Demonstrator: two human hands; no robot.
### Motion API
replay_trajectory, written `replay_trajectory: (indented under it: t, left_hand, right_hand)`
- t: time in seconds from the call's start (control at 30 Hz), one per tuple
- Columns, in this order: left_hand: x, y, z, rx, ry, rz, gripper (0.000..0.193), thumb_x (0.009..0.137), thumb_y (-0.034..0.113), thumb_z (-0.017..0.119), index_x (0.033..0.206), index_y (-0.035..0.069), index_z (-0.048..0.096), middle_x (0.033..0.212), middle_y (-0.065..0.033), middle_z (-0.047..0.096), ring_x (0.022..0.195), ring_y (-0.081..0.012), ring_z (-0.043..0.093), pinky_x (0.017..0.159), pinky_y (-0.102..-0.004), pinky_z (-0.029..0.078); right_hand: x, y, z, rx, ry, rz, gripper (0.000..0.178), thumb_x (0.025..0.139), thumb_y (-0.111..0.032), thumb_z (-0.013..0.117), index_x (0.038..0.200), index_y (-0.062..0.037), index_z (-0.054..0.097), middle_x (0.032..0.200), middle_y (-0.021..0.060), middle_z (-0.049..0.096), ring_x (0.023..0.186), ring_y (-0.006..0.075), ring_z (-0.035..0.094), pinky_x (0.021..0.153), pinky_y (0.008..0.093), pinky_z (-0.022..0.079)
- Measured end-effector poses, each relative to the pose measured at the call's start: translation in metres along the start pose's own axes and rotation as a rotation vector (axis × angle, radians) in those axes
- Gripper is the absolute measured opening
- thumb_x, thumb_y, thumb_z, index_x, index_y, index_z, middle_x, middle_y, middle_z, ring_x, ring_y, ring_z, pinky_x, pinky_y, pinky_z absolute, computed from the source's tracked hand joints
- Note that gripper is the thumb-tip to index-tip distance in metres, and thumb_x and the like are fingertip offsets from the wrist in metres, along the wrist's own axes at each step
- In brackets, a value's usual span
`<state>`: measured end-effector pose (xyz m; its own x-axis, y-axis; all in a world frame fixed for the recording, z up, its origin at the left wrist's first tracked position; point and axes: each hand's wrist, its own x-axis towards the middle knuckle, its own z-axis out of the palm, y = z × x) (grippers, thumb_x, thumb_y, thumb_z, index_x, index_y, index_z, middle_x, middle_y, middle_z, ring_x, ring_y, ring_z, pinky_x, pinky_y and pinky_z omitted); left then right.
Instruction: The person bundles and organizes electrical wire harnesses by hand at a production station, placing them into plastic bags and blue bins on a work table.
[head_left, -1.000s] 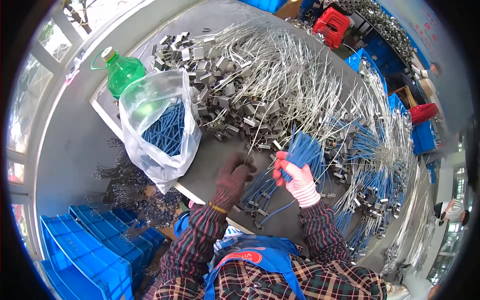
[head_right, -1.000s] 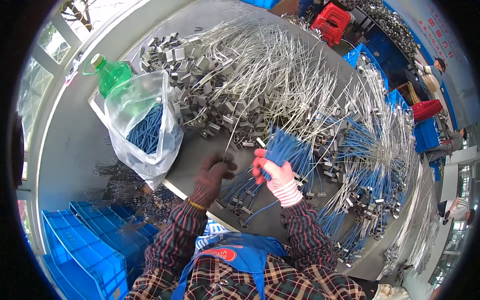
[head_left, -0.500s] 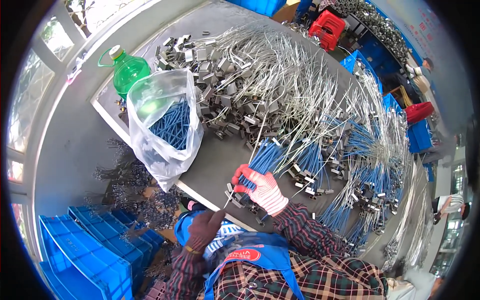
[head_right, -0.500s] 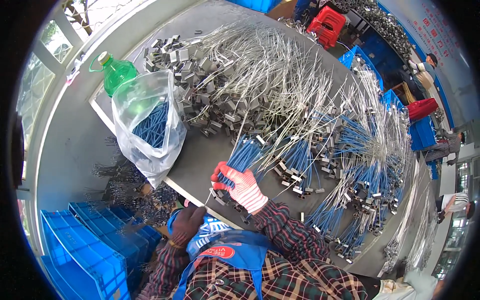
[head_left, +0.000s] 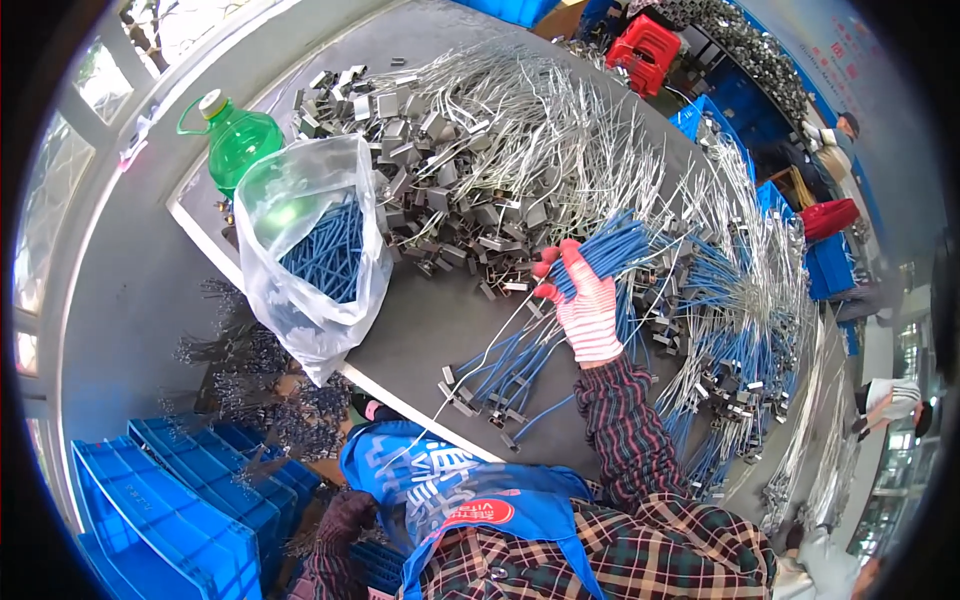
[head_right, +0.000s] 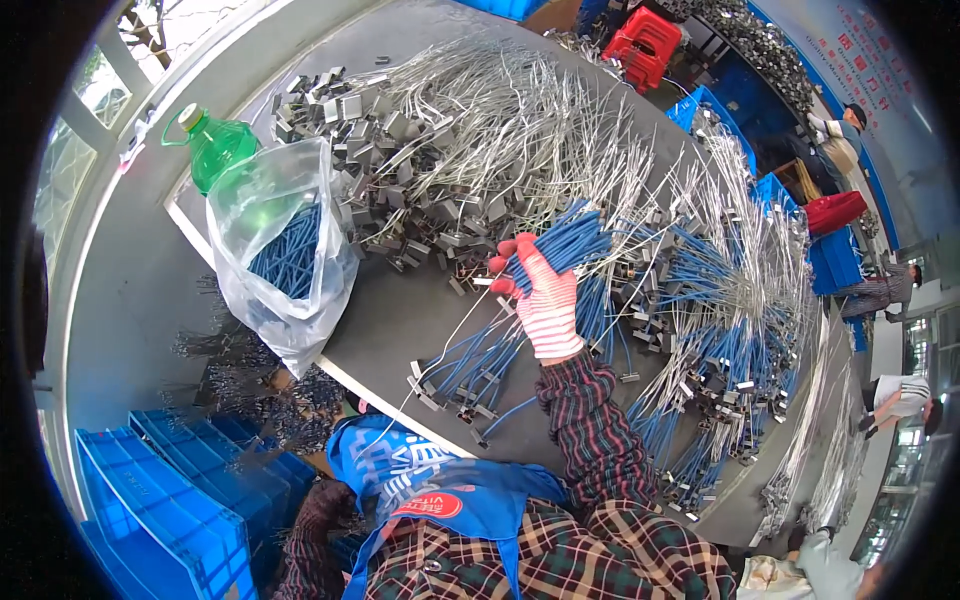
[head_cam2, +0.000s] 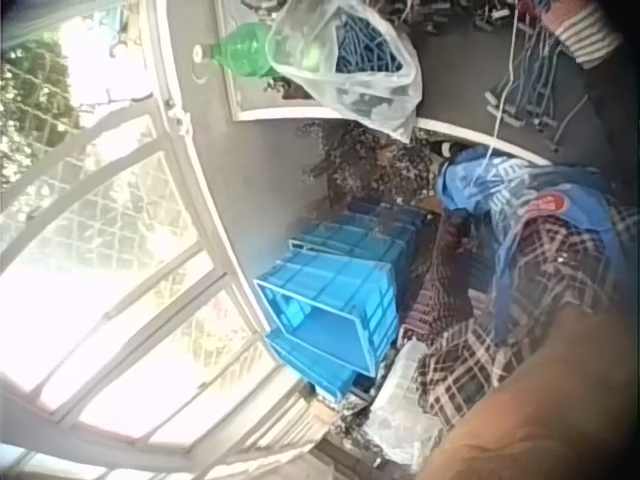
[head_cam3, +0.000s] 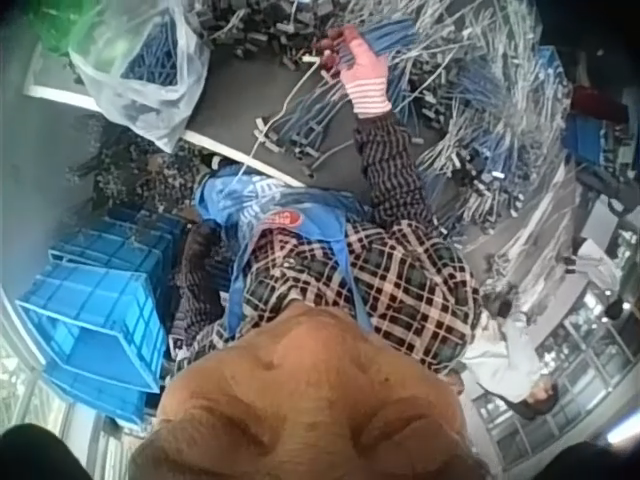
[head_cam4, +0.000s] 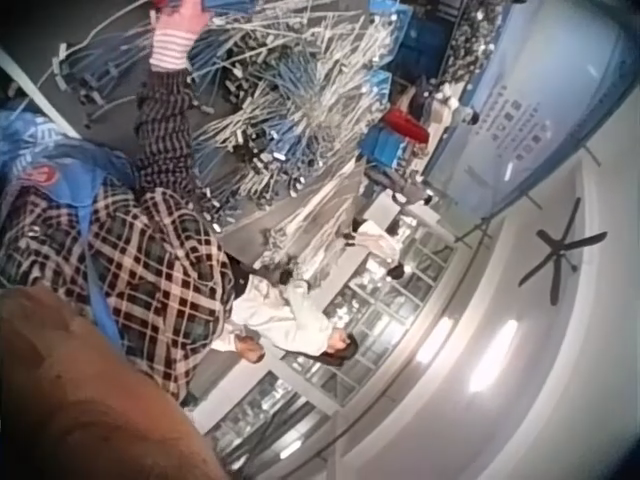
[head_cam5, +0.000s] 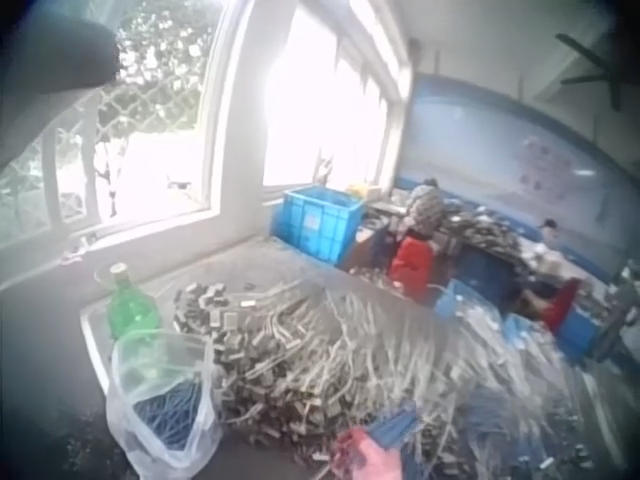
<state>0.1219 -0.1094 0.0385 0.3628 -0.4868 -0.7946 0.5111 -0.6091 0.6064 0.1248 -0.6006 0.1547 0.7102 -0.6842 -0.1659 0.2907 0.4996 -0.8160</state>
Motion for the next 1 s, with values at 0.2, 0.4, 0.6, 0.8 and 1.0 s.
replay_trajectory:
  t: [0.2, 0.4, 0.6, 0.8, 1.0]
  left_hand:
    - [-0.003, 0.026, 0.005, -0.070, 0.052, -0.192, 0.029, 0.077, 0.032, 0.062, 0.069, 0.003, 0.061, 0.060, -0.0042, 0.054, 0.053, -0.0138, 0.049, 0.050, -0.0287, 0.038]
    - [-0.004, 0.028, 0.007, -0.117, 0.061, -0.114, 0.028, 0.075, 0.030, 0.063, 0.068, 0.004, 0.060, 0.060, -0.0043, 0.054, 0.053, -0.0141, 0.050, 0.050, -0.0290, 0.038]
    - [0.000, 0.023, 0.010, -0.158, 0.063, -0.081, 0.026, 0.074, 0.029, 0.064, 0.066, 0.004, 0.059, 0.060, -0.0045, 0.055, 0.053, -0.0143, 0.050, 0.050, -0.0292, 0.038]
    - [0.004, 0.032, 0.022, -0.246, 0.041, -0.039, 0.027, 0.075, 0.029, 0.063, 0.067, 0.004, 0.059, 0.059, -0.0038, 0.054, 0.052, -0.0138, 0.049, 0.050, -0.0288, 0.038]
    - [0.006, 0.062, 0.034, -0.277, -0.026, 0.000, 0.026, 0.078, 0.028, 0.062, 0.070, 0.004, 0.061, 0.063, -0.0024, 0.054, 0.055, -0.0124, 0.048, 0.052, -0.0274, 0.038]
  right_hand:
    - [0.007, -0.004, -0.006, 0.088, 0.141, 0.038, 0.025, 0.084, -0.019, 0.068, 0.102, -0.0040, 0.057, 0.090, 0.0136, 0.064, 0.075, 0.0269, 0.066, 0.051, 0.0320, 0.058]
    - [0.008, -0.009, -0.007, 0.114, 0.104, 0.062, 0.023, 0.085, -0.018, 0.067, 0.102, -0.0042, 0.058, 0.088, 0.0130, 0.064, 0.074, 0.0271, 0.066, 0.050, 0.0326, 0.058]
    - [0.003, 0.006, -0.027, 0.105, 0.070, 0.177, 0.022, 0.086, -0.017, 0.064, 0.103, -0.0036, 0.058, 0.087, 0.0131, 0.064, 0.076, 0.0276, 0.066, 0.052, 0.0338, 0.058]
    - [-0.064, 0.037, -0.008, -0.024, -0.152, 0.422, 0.022, 0.087, -0.019, 0.064, 0.098, -0.0016, 0.059, 0.087, 0.0126, 0.063, 0.081, 0.0258, 0.063, 0.062, 0.0373, 0.057]
    - [-0.073, 0.034, -0.019, -0.102, -0.114, 0.373, 0.021, 0.085, -0.021, 0.066, 0.094, -0.0025, 0.060, 0.085, 0.0110, 0.063, 0.079, 0.0233, 0.063, 0.062, 0.0363, 0.056]
